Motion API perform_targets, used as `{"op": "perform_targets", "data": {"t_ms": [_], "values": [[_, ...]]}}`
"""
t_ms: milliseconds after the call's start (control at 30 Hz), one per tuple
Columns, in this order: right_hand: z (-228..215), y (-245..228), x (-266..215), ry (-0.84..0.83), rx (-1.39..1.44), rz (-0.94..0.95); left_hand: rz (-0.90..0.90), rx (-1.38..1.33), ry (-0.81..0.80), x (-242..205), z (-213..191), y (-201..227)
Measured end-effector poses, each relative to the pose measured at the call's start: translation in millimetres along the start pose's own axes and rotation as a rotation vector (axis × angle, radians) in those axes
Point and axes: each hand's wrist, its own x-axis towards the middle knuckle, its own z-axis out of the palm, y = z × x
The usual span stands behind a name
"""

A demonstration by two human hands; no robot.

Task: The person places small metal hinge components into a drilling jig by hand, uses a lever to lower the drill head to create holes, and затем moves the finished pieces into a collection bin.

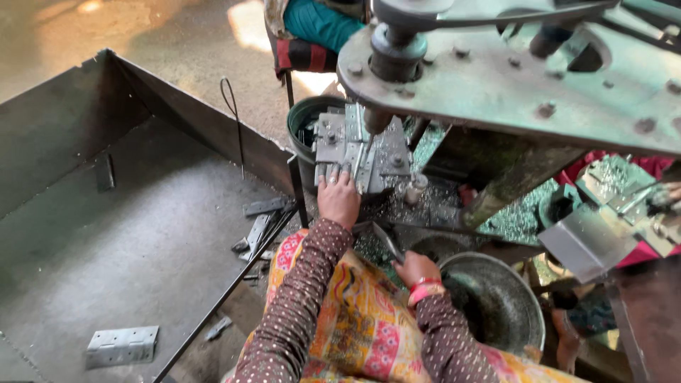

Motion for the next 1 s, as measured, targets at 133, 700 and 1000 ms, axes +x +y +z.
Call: {"op": "perform_targets", "data": {"t_ms": [133,700,1000], "values": [[-44.0,-14.1,21.1,-0.181,-0.033,0.067,0.118,0.09,0.062,5.4,10.6,0.1],[-43.0,-8.2,42.7,-0.179,-0.034,0.042,0.078,0.122,-0.001,43.6,43.1,2.7],[-9.5,0.8,6.8,-0.033,0.036,0.036,0.047,0.065,-0.14,73.3,42.8,1.6]]}}
